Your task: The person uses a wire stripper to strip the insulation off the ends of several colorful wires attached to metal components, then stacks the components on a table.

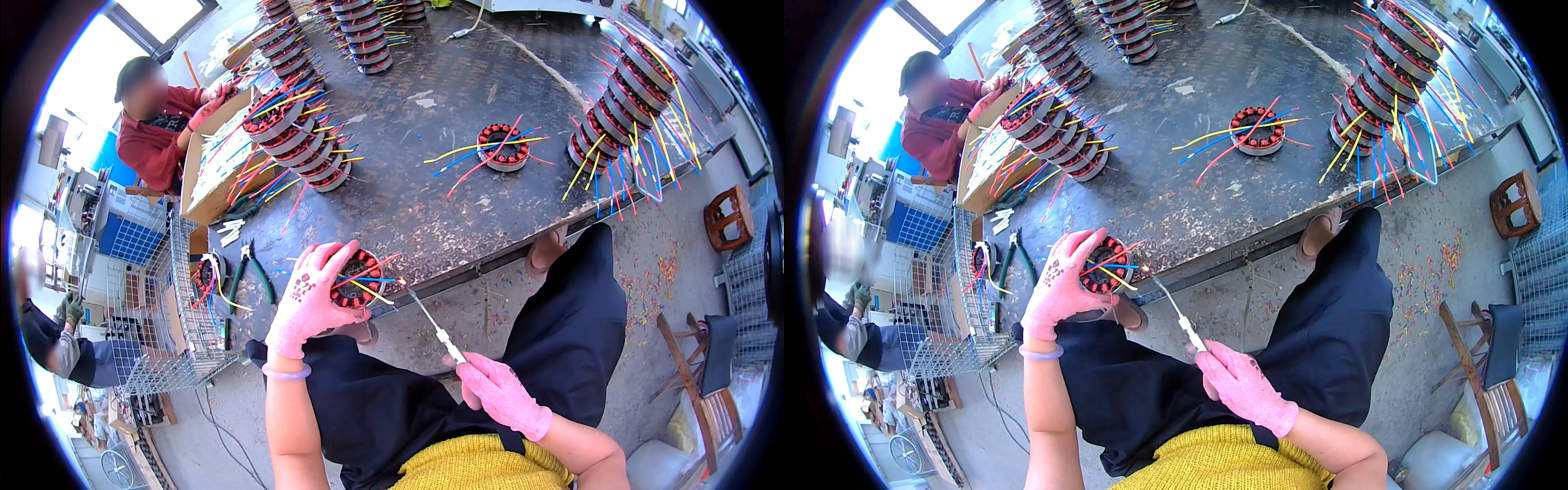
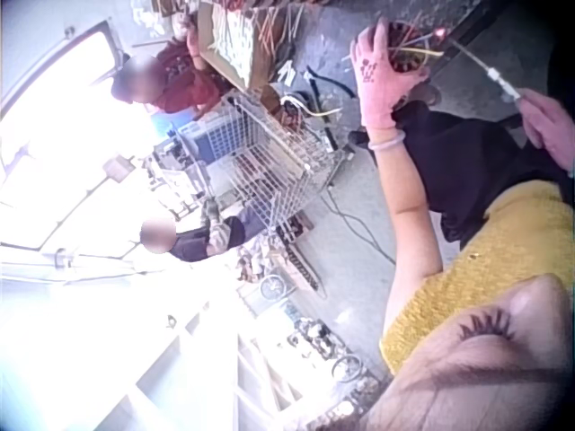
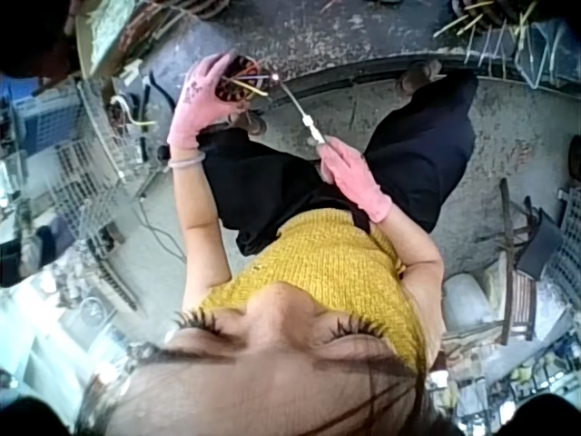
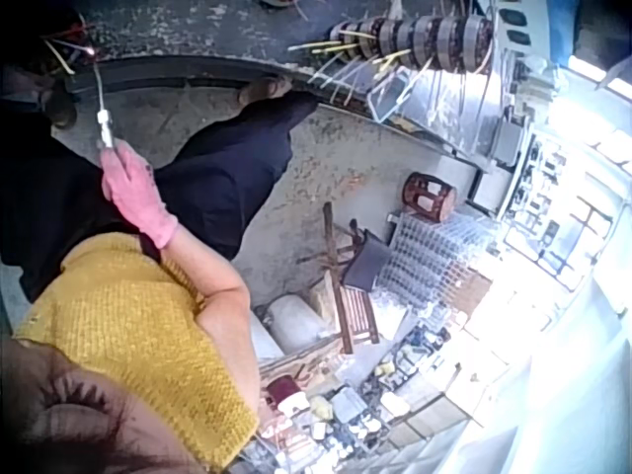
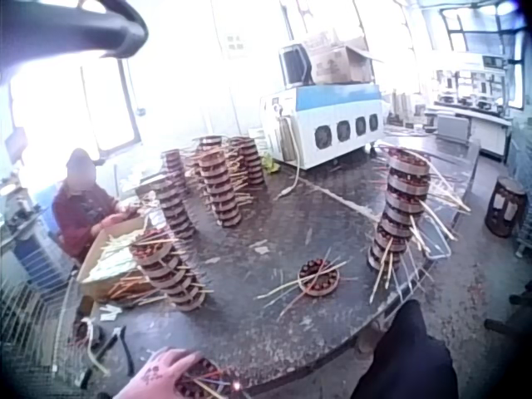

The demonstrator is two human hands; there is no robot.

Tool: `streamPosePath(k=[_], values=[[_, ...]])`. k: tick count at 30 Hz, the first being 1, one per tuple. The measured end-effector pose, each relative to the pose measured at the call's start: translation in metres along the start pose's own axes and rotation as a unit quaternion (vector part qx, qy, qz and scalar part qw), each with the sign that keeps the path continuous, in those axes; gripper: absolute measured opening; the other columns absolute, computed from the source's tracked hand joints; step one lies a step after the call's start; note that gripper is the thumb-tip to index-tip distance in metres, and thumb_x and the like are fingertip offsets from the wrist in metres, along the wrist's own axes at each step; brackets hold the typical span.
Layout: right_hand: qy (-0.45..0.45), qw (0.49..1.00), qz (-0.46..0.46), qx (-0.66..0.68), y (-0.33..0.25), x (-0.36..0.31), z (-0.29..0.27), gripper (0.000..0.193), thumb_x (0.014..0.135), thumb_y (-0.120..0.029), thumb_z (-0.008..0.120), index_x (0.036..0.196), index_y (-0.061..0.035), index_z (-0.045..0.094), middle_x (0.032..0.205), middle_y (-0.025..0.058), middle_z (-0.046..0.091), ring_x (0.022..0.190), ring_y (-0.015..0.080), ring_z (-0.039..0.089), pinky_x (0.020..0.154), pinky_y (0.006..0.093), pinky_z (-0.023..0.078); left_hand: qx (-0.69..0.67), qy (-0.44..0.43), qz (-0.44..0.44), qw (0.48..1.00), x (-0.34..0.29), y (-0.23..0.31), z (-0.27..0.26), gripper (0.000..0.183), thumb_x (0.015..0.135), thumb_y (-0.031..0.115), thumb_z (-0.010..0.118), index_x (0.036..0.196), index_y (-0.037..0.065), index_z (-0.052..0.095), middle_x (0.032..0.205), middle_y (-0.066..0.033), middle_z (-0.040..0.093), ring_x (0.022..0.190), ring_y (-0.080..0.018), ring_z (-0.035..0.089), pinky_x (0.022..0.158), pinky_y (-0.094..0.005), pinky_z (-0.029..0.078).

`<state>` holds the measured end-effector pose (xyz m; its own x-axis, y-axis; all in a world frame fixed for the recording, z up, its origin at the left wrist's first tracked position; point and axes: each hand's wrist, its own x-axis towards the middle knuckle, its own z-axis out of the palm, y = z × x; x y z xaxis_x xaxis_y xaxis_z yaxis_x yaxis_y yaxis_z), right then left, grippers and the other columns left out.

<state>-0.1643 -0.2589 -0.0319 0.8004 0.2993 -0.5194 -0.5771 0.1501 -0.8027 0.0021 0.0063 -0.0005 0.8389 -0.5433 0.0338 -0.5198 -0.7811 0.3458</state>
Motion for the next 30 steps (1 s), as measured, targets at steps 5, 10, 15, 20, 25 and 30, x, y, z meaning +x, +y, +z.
streamPosePath(k=[5, 10, 15, 20, 25, 30], values=[[0.005, 0.999, 0.005, 0.032, 0.0001, -0.0012, 0.0004, 0.038, 0.103, -0.024, 0.046, 0.129, 0.0019, 0.056, 0.065, -0.0006, 0.051, 0.057, 0.0064, 0.043, 0.055, 0.0220, 0.035, -0.012, 0.007, 0.004, 1.000, 0.0012, 0.0006, 0.0001, 0.095, 0.053, 0.028, 0.087, 0.137, 0.005, 0.051, 0.129, -0.0173, 0.052, 0.122, -0.0376, 0.047, 0.108, -0.0451, 0.036], [0.007, 1.000, -0.005, 0.002, 0.0011, -0.0001, 0.0007, 0.038, 0.103, -0.024, 0.046, 0.129, 0.0020, 0.057, 0.065, -0.0005, 0.050, 0.058, 0.0062, 0.042, 0.056, 0.0217, 0.034, -0.007, 0.010, 0.008, 1.000, -0.0002, -0.0013, 0.0006, 0.095, 0.053, 0.029, 0.087, 0.137, 0.005, 0.051, 0.129, -0.0175, 0.052, 0.122, -0.0378, 0.047, 0.108, -0.0452, 0.036], [0.007, 1.000, -0.005, -0.011, -0.0021, -0.0002, 0.0007, 0.038, 0.103, -0.024, 0.046, 0.129, 0.0011, 0.057, 0.065, -0.0007, 0.050, 0.057, 0.0061, 0.042, 0.055, 0.0220, 0.034, -0.005, 0.010, 0.009, 1.000, 0.0001, -0.0022, 0.0016, 0.095, 0.053, 0.029, 0.087, 0.138, 0.005, 0.050, 0.129, -0.0173, 0.052, 0.123, -0.0378, 0.047, 0.109, -0.0456, 0.036], [-0.005, 1.000, -0.006, -0.014, 0.0028, 0.0007, -0.0018, 0.036, 0.104, -0.024, 0.045, 0.129, -0.0003, 0.056, 0.065, -0.0014, 0.048, 0.056, 0.0065, 0.044, 0.055, 0.0245, 0.038, -0.005, 0.006, 0.006, 1.000, -0.0002, -0.0027, 0.0017, 0.097, 0.052, 0.029, 0.088, 0.138, 0.006, 0.050, 0.130, -0.0166, 0.052, 0.123, -0.0377, 0.047, 0.109, -0.0456, 0.035], [-0.005, 1.000, -0.003, -0.001, 0.0010, 0.0008, 0.0006, 0.037, 0.105, -0.024, 0.044, 0.130, -0.0001, 0.055, 0.064, -0.0023, 0.047, 0.056, 0.0058, 0.044, 0.055, 0.0237, 0.037, -0.008, 0.005, 0.005, 1.000, -0.0003, -0.0032, 0.0017, 0.098, 0.052, 0.029, 0.088, 0.139, 0.006, 0.049, 0.130, -0.0164, 0.052, 0.124, -0.0377, 0.046, 0.109, -0.0458, 0.035], [-0.007, 1.000, -0.010, -0.008, 0.0044, 0.0011, -0.0019, 0.037, 0.105, -0.025, 0.044, 0.130, -0.0004, 0.055, 0.064, -0.0025, 0.046, 0.056, 0.0056, 0.043, 0.054, 0.0234, 0.037, -0.005, 0.003, 0.008, 1.000, -0.0006, -0.0018, 0.0013, 0.099, 0.051, 0.027, 0.088, 0.139, 0.004, 0.048, 0.131, -0.0176, 0.051, 0.126, -0.0377, 0.046, 0.110, -0.0451, 0.035]])
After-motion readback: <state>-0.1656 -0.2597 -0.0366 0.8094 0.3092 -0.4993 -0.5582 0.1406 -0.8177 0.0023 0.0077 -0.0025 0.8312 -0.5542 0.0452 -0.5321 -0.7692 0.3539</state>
